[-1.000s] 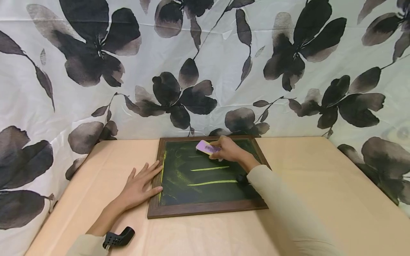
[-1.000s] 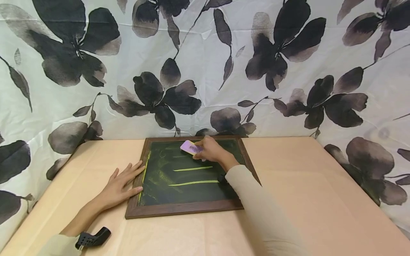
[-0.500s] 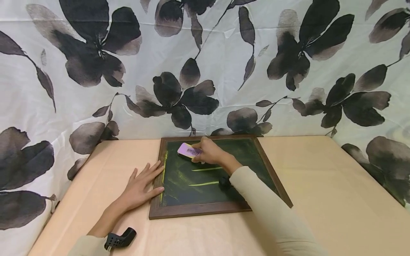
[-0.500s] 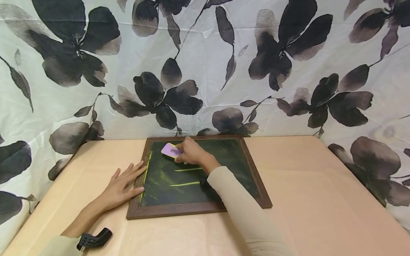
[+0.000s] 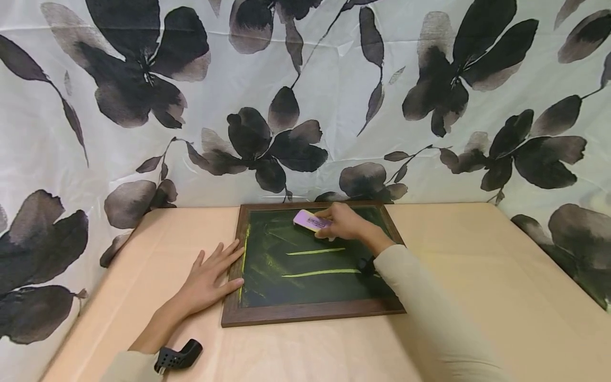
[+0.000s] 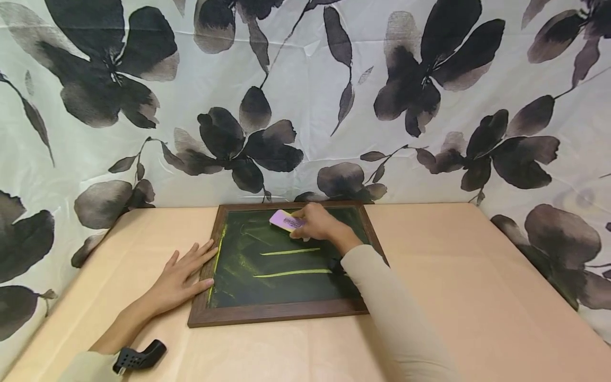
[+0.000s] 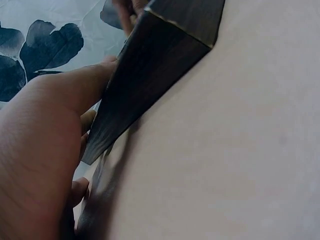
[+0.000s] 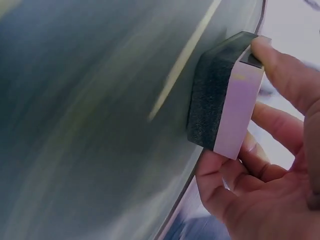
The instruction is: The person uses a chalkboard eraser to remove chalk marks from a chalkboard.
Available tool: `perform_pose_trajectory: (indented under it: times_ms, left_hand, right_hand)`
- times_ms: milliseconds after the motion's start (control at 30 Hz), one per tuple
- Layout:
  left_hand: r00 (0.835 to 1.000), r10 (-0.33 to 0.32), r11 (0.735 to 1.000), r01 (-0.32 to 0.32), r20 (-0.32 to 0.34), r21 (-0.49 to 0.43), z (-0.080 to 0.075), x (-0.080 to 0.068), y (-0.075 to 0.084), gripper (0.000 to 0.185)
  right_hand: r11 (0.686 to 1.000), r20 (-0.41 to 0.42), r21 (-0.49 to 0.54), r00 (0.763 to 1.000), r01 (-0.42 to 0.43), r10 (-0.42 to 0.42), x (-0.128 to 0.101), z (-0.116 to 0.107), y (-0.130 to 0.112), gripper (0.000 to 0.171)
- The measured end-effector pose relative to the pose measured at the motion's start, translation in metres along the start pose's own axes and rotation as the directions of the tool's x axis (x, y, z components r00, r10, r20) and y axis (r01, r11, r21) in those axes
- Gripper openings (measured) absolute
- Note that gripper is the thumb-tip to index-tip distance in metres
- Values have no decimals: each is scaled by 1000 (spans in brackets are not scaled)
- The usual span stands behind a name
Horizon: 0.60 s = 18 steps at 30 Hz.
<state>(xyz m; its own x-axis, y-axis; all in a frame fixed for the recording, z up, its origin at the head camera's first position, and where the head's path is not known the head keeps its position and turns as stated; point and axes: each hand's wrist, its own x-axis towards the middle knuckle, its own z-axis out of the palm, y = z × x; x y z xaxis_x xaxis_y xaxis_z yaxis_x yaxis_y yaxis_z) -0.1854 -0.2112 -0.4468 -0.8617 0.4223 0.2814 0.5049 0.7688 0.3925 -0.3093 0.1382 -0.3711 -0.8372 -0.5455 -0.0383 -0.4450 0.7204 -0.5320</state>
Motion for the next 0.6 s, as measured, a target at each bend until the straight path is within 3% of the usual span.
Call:
perform_pose_trajectory:
  times_ms: [300,500,600]
  left_hand:
    - [1000,-3,1000,3,11,-5,-2,2,-1,69]
    - [1000,-4,1000,4,2,-7,-2,2,-3,70]
    - [1000,-1,1000,1,3,-12,0,3,-4,69]
  right_hand:
    - [986,-126,-127,988,-103,87,-39,-31,53,55]
    - [973,-164,-207,984,-106,73,-57,-39,60,51]
    - [975,-148,-179,984,-130,104,-68,-41,58,47]
